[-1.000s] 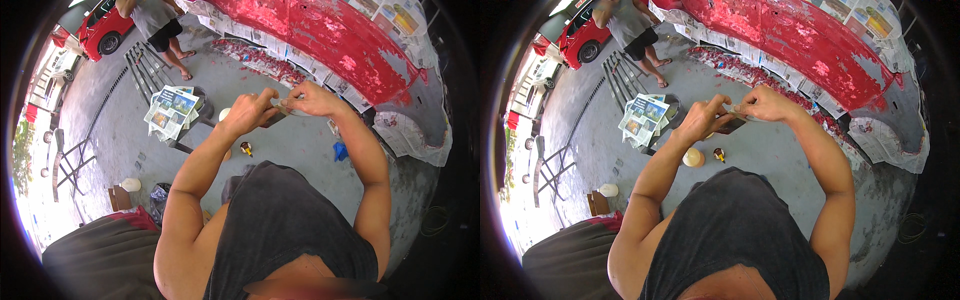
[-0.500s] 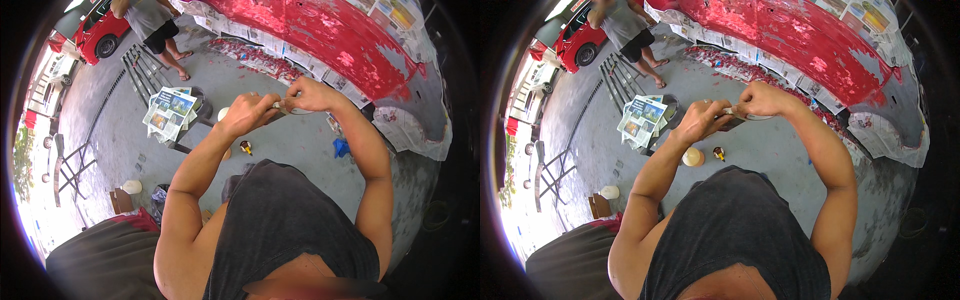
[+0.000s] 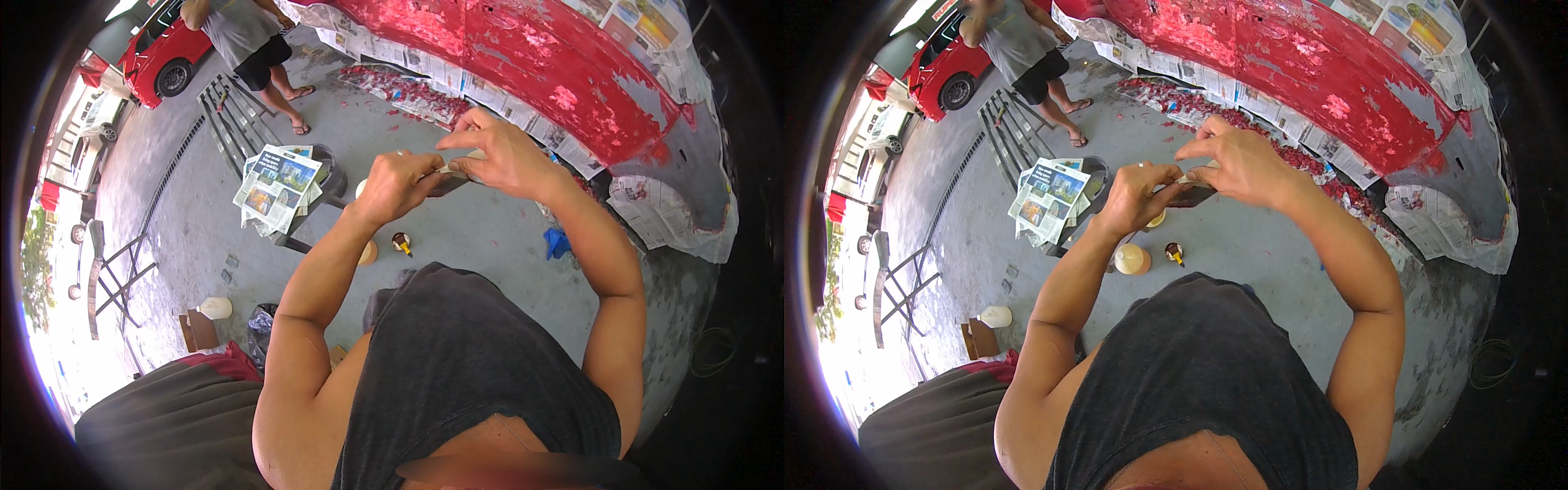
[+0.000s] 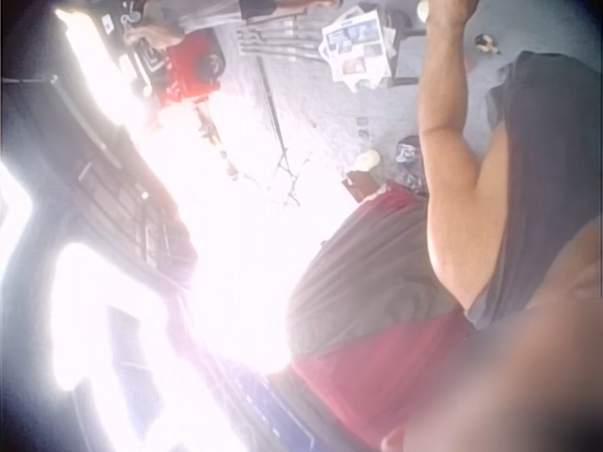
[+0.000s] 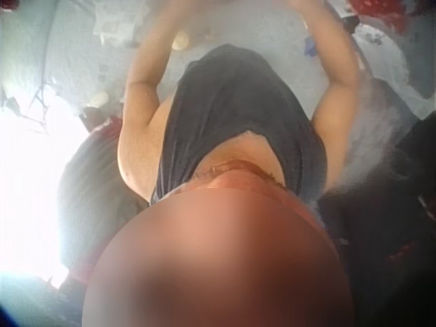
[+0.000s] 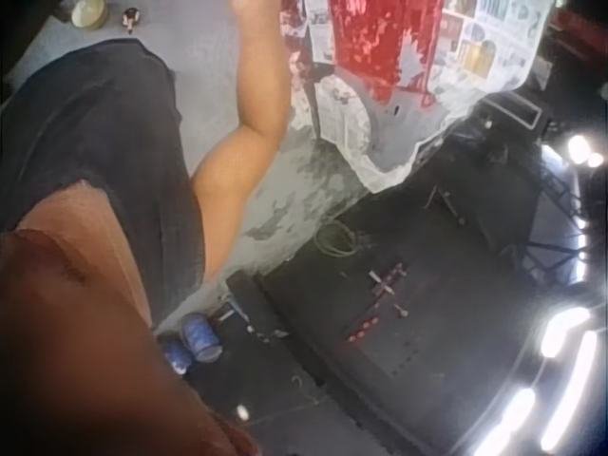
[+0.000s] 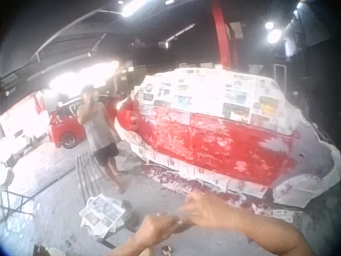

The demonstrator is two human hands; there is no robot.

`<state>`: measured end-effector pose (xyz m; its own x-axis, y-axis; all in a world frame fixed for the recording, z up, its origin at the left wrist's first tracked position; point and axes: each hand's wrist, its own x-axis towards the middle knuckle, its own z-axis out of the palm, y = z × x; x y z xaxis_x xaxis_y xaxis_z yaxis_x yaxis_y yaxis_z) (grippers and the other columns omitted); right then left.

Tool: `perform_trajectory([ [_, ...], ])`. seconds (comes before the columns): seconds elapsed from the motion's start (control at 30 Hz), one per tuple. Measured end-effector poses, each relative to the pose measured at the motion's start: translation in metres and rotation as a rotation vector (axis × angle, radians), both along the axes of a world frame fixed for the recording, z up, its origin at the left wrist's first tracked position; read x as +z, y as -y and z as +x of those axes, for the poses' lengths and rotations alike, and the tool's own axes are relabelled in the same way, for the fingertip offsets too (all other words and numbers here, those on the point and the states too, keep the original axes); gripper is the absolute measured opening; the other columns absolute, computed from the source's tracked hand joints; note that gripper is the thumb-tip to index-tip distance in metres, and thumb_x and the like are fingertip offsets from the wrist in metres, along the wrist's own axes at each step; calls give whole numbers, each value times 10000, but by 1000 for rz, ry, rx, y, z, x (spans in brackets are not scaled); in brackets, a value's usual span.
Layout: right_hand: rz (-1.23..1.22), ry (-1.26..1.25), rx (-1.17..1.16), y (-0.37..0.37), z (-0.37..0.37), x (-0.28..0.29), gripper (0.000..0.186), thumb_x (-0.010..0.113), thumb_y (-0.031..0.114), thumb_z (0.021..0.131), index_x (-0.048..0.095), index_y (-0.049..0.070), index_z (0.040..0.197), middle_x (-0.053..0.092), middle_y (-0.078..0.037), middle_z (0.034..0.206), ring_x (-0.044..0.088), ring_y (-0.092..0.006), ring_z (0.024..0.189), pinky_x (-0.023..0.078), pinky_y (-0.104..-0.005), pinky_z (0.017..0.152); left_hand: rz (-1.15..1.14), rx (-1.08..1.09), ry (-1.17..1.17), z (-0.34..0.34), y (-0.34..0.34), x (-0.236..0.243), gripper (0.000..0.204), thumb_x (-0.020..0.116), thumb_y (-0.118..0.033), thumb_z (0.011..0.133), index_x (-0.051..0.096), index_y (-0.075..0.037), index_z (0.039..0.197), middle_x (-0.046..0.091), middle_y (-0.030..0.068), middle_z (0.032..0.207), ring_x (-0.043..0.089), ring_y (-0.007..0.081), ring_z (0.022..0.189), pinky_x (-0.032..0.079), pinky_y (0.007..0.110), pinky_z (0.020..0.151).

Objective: The person prepares a sanding block by wrapping it with tape, then sands a red car part covered with newspaper. The person holds the sanding block with both hands and moves it back and forth across the surface.

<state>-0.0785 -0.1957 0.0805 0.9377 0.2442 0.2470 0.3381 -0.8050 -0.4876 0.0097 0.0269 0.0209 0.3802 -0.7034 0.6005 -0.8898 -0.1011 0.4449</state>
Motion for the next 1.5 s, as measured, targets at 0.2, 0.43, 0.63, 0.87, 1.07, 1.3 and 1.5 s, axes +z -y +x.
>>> perform_trajectory([
  [0.2, -45, 10, 18, 0, 1, 4, 196, 736, 243, 946, 799, 137, 1099, 622, -110, 1217, 705, -339, 988, 550, -475, 887, 0, 43, -187, -1, 3, -2, 166, 781, -166, 917, 742, -56, 1035, 722, 164, 796, 695, 369, 709, 544, 459, 665],
  [0.43, -132, -9, 13, -2, 3, 10, 189, 730, 220, 938, 806, 124, 1083, 637, -103, 1128, 698, -322, 957, 548, -455, 842, -62, 46, -359, -9, 5, 0, 198, 761, -143, 945, 739, -19, 1098, 736, 185, 837, 735, 316, 741, 569, 410, 676],
  [0.63, 41, -51, 68, 14, 7, 22, 293, 702, 242, 985, 771, 99, 1232, 729, -124, 1000, 710, -288, 831, 556, -397, 774, -14, 127, -472, -1, -11, 6, 197, 763, -109, 944, 738, -4, 1109, 737, 165, 835, 698, 193, 699, 567, 361, 676],
  [0.87, 86, -27, -21, 49, 13, 15, 314, 677, 311, 1001, 781, 112, 1221, 791, -140, 914, 732, -292, 781, 563, -342, 745, -124, 213, -491, 2, -26, 6, 175, 786, -77, 921, 738, 26, 1053, 725, 128, 774, 619, 90, 676, 534, 288, 650],
  [1.07, 108, -42, 10, 60, 22, -6, 270, 704, 322, 966, 824, 130, 1112, 794, -136, 946, 741, -286, 806, 562, -378, 758, -211, 273, -540, -4, -28, 7, 148, 797, -63, 919, 744, 30, 1021, 760, 79, 799, 648, 60, 737, 519, 256, 654],
  [1.3, 123, -198, 1, 53, 29, -4, 287, 704, 344, 952, 827, 118, 1080, 790, -141, 934, 733, -315, 816, 557, -401, 762, -211, 300, -463, -7, -32, 9, 183, 811, -74, 922, 747, 38, 1051, 773, 87, 840, 658, 64, 763, 522, 245, 665],
  [1.5, 123, -223, 1, 47, 31, -2, 289, 698, 350, 954, 825, 124, 1083, 785, -139, 908, 725, -317, 791, 552, -412, 747, -291, 280, -490, -3, -34, 4, 213, 820, -86, 928, 738, 50, 1071, 770, 82, 867, 664, 75, 778, 520, 233, 675],
])
